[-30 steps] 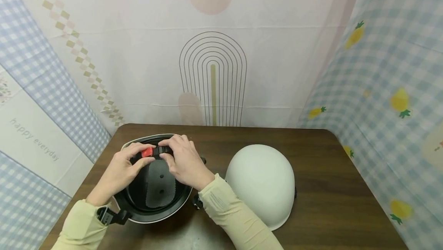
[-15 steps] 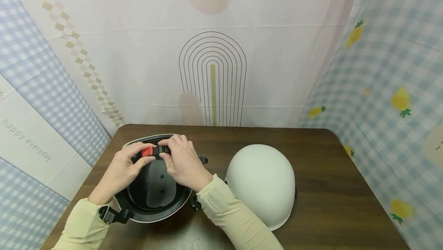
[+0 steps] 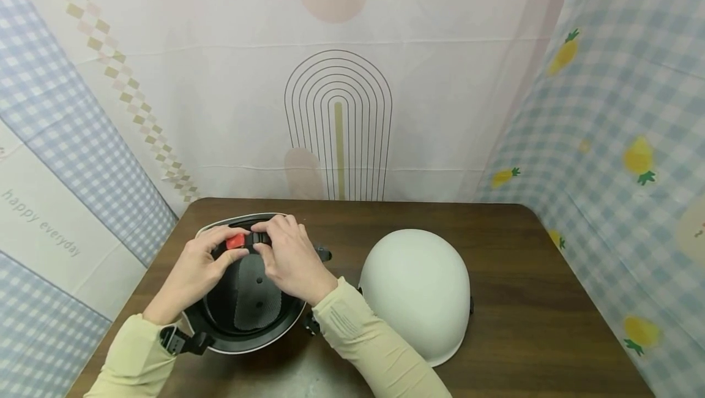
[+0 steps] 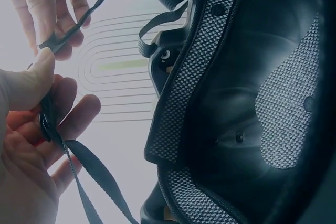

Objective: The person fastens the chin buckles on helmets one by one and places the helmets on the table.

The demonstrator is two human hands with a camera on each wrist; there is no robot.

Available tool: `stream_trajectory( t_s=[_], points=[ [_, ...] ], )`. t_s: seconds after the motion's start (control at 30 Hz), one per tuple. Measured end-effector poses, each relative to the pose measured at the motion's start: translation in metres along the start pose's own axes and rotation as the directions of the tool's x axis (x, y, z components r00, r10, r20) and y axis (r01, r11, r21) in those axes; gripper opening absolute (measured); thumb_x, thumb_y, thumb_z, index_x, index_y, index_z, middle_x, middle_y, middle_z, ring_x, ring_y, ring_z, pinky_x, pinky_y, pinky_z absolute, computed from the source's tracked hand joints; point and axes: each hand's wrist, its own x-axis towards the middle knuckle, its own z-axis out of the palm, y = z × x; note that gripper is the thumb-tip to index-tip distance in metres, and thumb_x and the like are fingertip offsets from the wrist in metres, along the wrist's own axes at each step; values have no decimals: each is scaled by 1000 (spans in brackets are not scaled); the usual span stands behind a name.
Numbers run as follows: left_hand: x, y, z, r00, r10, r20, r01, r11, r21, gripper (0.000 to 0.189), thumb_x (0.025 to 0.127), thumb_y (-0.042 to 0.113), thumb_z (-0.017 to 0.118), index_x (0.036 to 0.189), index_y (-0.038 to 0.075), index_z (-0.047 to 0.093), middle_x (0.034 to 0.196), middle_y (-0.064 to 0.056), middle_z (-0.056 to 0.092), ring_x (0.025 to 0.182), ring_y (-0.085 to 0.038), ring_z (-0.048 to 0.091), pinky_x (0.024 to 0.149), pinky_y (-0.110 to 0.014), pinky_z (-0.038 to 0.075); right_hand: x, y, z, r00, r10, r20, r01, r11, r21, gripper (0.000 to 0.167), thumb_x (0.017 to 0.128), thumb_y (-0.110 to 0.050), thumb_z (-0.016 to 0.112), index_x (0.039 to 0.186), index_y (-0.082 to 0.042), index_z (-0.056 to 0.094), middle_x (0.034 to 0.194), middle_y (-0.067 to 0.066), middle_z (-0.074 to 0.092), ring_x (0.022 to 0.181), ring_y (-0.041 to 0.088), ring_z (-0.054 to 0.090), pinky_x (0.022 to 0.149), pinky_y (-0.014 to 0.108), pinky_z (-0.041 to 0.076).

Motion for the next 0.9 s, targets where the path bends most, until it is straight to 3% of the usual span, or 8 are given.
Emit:
stream_trajectory(
  t_s=[0.27,0.43,0.9],
  points=[
    [1,2,2,1000,23,6,-23,1000,-6,28,77,4,80,103,2,70,98,-7,67,100,-32,58,92,-50,39,2,-1,0,999,16,51,-17,1000,17,27,97,-16,62,123,-7,61,114,2,60,110,18,49,100,39,38],
    [0,2,2,1000,5,-3,-5,1000,-13,28,77,5,80,104,2,70,99,-8,67,101,-33,58,92,-49,40,2,-1,0,997,35,63,-37,999,31,28,96,-15,63,123,-8,62,114,0,60,111,18,49,100,39,37],
    [-2,-3,3,999,36,4,-36,999,-1,28,75,4,82,100,2,69,93,-5,65,95,-26,59,93,-47,39,1,-1,4,997,37,72,-39,999,31,28,96,-16,62,123,-7,61,114,2,60,111,18,49,98,39,39]
  ],
)
